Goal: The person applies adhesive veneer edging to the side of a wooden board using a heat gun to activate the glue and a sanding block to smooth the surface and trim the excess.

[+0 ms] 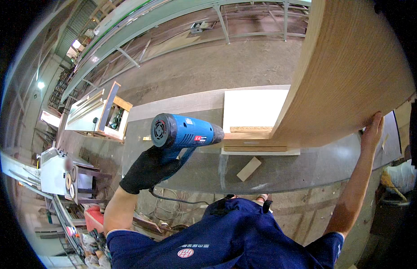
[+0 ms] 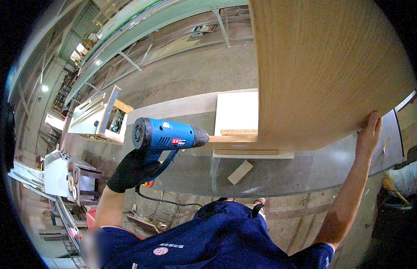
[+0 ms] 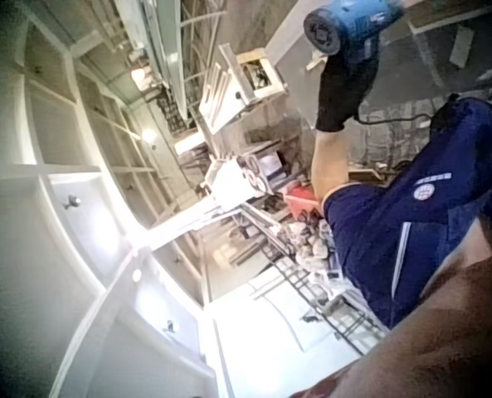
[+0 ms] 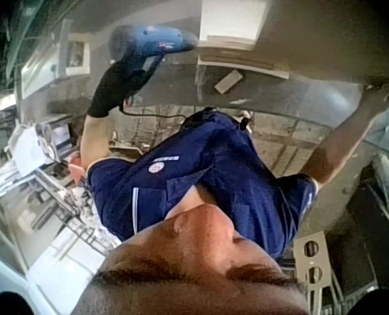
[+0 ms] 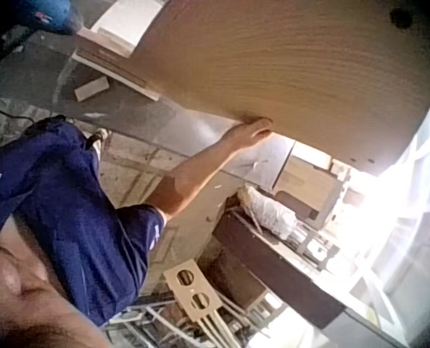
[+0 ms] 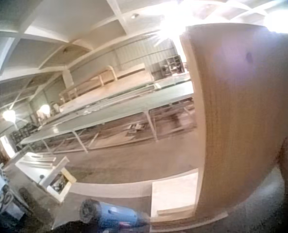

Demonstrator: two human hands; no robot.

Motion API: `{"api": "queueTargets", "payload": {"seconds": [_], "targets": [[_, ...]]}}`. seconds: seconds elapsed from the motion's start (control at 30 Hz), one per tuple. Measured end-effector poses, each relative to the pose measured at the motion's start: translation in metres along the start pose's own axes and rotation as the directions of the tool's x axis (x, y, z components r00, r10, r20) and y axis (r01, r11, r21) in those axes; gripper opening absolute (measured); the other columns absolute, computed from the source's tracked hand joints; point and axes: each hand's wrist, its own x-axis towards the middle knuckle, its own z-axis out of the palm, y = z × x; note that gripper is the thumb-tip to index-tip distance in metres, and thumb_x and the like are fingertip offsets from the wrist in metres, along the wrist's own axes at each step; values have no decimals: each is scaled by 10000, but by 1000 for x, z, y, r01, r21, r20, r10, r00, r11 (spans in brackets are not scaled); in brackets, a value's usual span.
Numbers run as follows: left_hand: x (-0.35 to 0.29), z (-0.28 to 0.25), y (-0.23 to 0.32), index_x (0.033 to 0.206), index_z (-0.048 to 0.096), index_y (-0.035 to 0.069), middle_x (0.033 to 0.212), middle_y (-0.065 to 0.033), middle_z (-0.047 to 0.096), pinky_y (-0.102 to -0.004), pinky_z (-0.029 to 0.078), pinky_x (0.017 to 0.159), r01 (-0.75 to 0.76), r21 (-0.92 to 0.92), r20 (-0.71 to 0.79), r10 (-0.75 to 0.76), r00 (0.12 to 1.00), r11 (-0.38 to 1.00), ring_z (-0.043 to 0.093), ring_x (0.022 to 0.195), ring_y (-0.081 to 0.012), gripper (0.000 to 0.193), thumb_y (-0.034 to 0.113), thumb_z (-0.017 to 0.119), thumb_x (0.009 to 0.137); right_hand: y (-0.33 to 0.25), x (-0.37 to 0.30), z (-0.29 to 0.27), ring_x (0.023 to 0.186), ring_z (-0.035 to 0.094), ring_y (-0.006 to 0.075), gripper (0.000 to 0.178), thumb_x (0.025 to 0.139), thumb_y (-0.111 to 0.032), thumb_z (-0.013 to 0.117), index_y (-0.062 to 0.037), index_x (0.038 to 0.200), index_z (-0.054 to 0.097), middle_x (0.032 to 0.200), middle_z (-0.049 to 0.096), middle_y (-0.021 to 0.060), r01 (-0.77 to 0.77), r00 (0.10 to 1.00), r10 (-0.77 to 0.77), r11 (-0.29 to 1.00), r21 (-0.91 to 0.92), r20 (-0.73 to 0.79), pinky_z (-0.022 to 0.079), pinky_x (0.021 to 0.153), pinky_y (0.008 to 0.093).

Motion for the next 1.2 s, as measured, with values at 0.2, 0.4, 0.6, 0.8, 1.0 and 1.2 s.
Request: {"api": "queueTargets", "payload": {"seconds": [0.2, 0.4, 0.6, 0.8, 1.0, 1.2], "targets": [[-5, -6, -28, 1296, 525, 8, 1103, -199, 654, -397, 514, 898, -27, -69, -38, 24, 999, 997, 650, 1017, -299, 558, 306, 713, 864, -10, -3, 15, 1207, 492, 192, 541, 1019, -432, 491, -24, 1374, 470, 1316, 539, 74, -37, 998, 37, 999, 10, -58, 370, 1033, 350], [-13, -14, -27, 1308, 523, 18, 1110, -160, 647, -373, 511, 894, 3, -66, -81, -8, 997, 998, 637, 994, -247, 536, 255, 707, 863, -7, 1, 10, 1216, 485, 190, 566, 1018, -442, 488, -2, 1373, 465, 1329, 535, 76, -15, 1000, 16, 999, 39, -16, 364, 1038, 349], [-10, -12, -35, 1316, 515, 5, 1155, -191, 641, -397, 500, 932, 2, -194, -53, -13, 998, 981, 634, 1048, -284, 557, 279, 710, 871, 0, 5, 1, 1207, 484, 178, 574, 1015, -450, 493, 0, 1371, 468, 1313, 541, 65, 0, 1000, 0, 1000, -2, -25, 363, 1030, 335], [-6, -9, -17, 1320, 509, 1, 1177, -198, 634, -401, 485, 968, 29, -220, 16, -26, 1000, 975, 621, 1102, -286, 598, 336, 721, 872, -7, 2, 8, 1233, 479, 180, 564, 1022, -429, 488, 2, 1385, 454, 1343, 532, 75, -53, 997, 56, 997, 56, -58, 358, 1046, 327], [7, 2, -1, 1304, 516, 13, 1106, -160, 662, -374, 502, 924, -24, -208, 19, 28, 999, 978, 637, 1029, -243, 557, 284, 730, 867, -8, 0, 11, 1217, 484, 181, 585, 1014, -448, 500, -6, 1394, 454, 1337, 534, 73, -16, 997, 16, 1000, 4, -73, 365, 1032, 326], [17, 16, 8, 1337, 508, 38, 1083, -126, 670, -357, 496, 909, -96, -294, 21, 107, 994, 951, 631, 993, -209, 564, 202, 744, 852, -18, -6, 21, 1214, 489, 189, 588, 1006, -457, 511, -9, 1384, 460, 1320, 541, 71, -5, 1000, 5, 999, 33, -7, 375, 1025, 340]]}}
